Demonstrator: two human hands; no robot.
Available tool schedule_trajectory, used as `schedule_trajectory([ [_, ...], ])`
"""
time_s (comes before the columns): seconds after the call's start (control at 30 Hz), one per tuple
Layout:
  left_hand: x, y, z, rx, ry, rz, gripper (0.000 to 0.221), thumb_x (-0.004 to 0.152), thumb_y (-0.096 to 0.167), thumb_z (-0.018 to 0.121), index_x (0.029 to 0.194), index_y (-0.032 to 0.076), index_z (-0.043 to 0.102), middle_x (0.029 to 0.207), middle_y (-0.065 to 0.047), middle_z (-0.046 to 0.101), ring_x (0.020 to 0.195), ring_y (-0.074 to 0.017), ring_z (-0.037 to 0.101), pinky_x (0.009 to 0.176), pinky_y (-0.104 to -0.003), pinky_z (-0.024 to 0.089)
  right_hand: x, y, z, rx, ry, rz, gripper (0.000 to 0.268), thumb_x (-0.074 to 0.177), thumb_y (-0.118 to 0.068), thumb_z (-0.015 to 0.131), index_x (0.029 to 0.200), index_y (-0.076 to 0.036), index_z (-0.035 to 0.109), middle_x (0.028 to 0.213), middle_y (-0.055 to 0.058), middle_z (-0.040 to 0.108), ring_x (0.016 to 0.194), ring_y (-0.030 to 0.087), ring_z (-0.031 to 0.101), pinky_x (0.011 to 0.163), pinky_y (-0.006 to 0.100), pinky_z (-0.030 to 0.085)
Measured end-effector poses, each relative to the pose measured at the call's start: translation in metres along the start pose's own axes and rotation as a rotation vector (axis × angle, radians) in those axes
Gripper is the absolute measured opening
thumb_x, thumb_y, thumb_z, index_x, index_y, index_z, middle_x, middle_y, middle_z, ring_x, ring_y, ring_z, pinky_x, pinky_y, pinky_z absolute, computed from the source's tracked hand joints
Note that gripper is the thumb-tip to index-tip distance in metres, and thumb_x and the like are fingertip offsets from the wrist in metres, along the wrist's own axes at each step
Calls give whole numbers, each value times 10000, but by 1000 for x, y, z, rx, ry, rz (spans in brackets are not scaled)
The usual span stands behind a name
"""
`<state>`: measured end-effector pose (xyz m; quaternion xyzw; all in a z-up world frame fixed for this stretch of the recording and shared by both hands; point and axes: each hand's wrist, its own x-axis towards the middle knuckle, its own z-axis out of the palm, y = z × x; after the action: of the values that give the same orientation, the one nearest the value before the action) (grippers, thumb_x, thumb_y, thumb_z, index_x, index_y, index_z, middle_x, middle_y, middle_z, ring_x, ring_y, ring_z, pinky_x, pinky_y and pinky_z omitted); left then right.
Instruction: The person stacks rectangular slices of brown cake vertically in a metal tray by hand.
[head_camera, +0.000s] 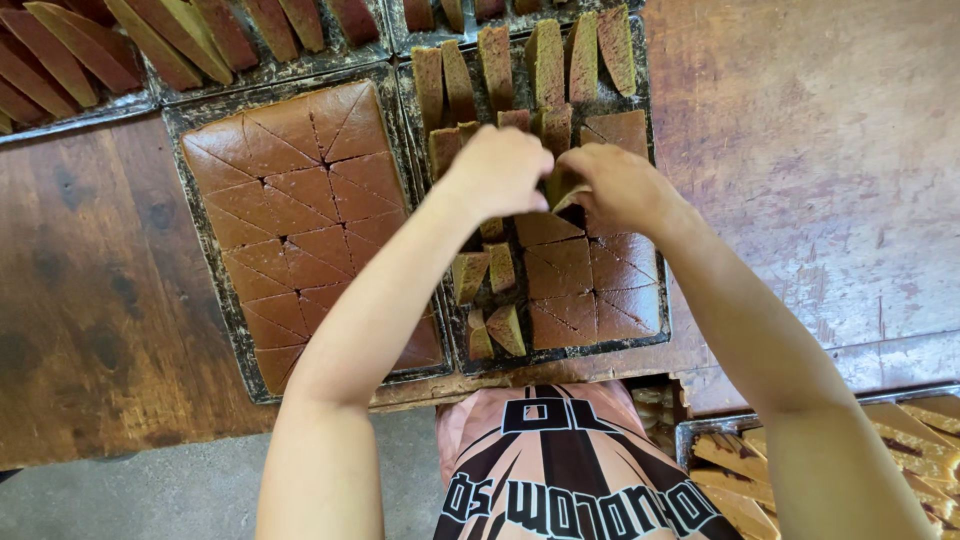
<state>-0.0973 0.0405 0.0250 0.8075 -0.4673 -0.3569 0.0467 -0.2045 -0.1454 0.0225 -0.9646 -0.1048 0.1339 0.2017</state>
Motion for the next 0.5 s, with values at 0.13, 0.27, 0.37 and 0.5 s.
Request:
schedule_trajectory([
  [0.13, 4, 32, 43, 222, 81, 62, 641, 749, 619, 823, 1142, 121, 730, 1022, -43, 710, 1079, -246, 618, 979, -444, 429, 3, 13, 7, -41, 53, 14, 385, 807, -146, 772, 1179, -86, 696, 1131, 138, 697, 1080, 390, 623, 953, 474, 504],
  [0.27, -9, 33, 51, 159, 198, 154, 626, 702, 389, 888, 1268, 218, 682, 957, -71, 723, 1027, -278, 649, 932, -465, 426, 12, 22, 8, -29, -14, 1, 376, 793, -144, 788, 1152, -83, 690, 1125, 143, 696, 1121, 379, 630, 979, 475, 504],
  [0.37, -34, 18, 31, -216, 325, 169, 573, 697, 281, 878, 1208, 138, 663, 978, -23, 727, 989, -246, 682, 917, -469, 438, 19, 14, 7, -71, -152, 53, 365, 786, -150, 799, 1134, -97, 703, 1111, 130, 703, 1124, 362, 639, 982, 485, 500],
  [0.5, -52, -2, 16, -387, 657, 298, 655, 726, 236, 815, 1327, 76, 609, 1007, -83, 667, 932, -244, 688, 806, -399, 509, 12, 0, -16, -7, -153, 85, 366, 826, -222, 792, 1159, -97, 705, 1094, 135, 716, 1071, 327, 669, 951, 473, 511],
])
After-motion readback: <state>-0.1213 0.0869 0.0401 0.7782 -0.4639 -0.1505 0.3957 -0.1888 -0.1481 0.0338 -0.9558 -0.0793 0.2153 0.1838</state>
